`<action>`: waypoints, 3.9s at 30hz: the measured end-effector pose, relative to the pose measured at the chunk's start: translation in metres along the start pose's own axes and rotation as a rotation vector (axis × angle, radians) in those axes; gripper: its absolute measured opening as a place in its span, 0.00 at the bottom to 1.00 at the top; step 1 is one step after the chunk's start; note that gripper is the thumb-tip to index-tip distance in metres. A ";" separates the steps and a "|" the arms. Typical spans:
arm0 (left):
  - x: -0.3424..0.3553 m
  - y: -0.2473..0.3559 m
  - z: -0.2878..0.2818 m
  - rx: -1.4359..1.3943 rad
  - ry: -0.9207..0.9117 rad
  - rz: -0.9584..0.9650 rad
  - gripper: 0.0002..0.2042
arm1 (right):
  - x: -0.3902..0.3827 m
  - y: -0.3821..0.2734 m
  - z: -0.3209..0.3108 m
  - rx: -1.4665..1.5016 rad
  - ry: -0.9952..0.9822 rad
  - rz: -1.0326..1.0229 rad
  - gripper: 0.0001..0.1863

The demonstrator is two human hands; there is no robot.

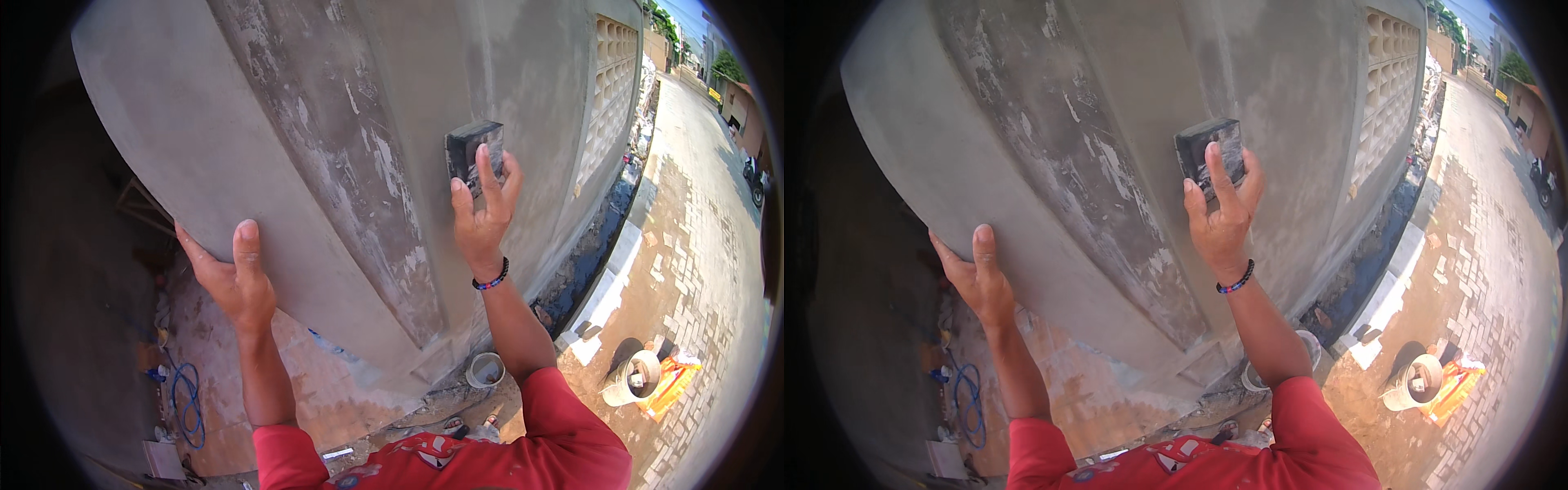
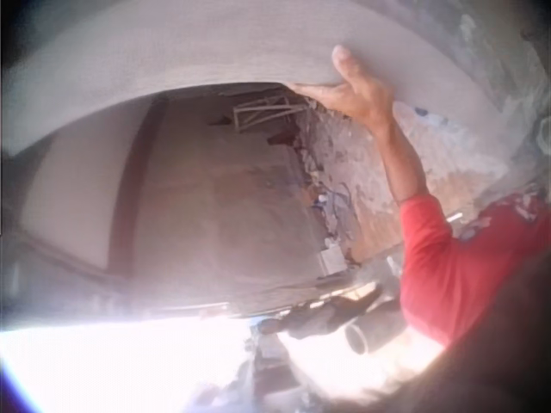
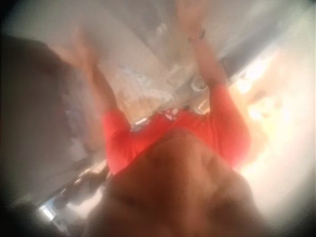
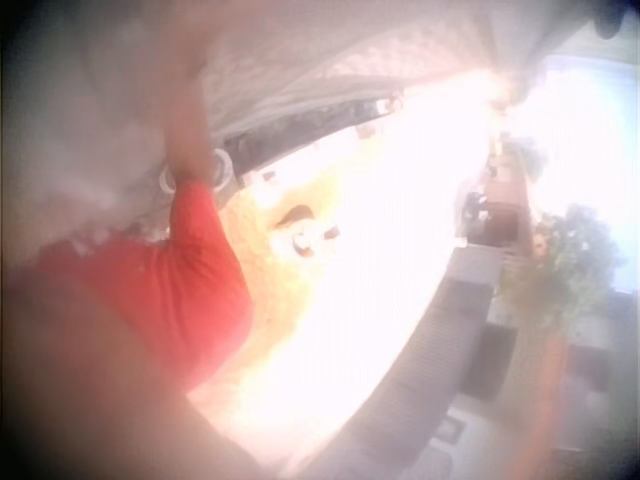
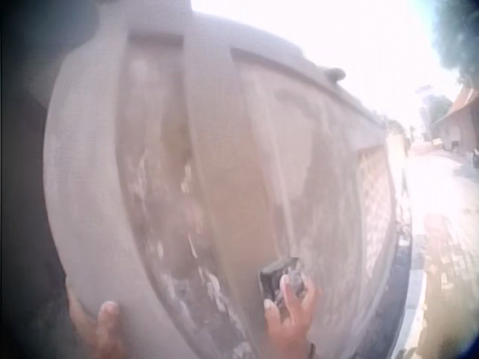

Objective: The person smooths a freshly plastered exterior wall using a hand trowel. They repeatedly scrape and level the surface, occasionally dipping the trowel into a bucket of water to clean it. Another person is visible in the background moving materials.

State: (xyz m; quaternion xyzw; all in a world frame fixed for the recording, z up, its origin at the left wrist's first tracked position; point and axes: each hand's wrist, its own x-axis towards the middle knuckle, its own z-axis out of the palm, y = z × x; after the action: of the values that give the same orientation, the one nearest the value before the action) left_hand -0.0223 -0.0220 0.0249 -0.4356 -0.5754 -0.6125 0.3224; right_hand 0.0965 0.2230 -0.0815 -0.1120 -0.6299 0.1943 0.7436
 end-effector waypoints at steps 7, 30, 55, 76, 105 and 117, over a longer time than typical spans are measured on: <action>0.000 0.003 0.003 -0.011 -0.008 -0.018 0.37 | -0.067 0.014 -0.014 -0.037 -0.001 0.058 0.31; -0.003 -0.004 -0.002 0.011 -0.048 -0.060 0.40 | 0.045 -0.004 0.000 0.012 -0.034 -0.351 0.29; 0.001 -0.009 0.008 0.014 -0.111 0.097 0.46 | 0.100 0.001 0.003 -0.175 -0.018 -0.410 0.27; 0.000 -0.010 0.009 -0.014 -0.101 0.153 0.45 | 0.155 -0.035 0.019 -0.167 -0.021 -0.282 0.26; 0.000 -0.013 0.010 0.016 -0.131 0.119 0.47 | -0.124 0.043 -0.177 -0.263 -0.153 0.830 0.28; 0.000 -0.014 0.008 -0.003 -0.124 0.126 0.46 | -0.095 0.012 -0.162 -0.195 -0.262 0.694 0.29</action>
State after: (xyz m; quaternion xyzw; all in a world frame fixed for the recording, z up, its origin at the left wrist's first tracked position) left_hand -0.0334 -0.0119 0.0190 -0.5087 -0.5646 -0.5638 0.3234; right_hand 0.2412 0.2055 -0.2009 -0.3631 -0.6596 0.3863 0.5327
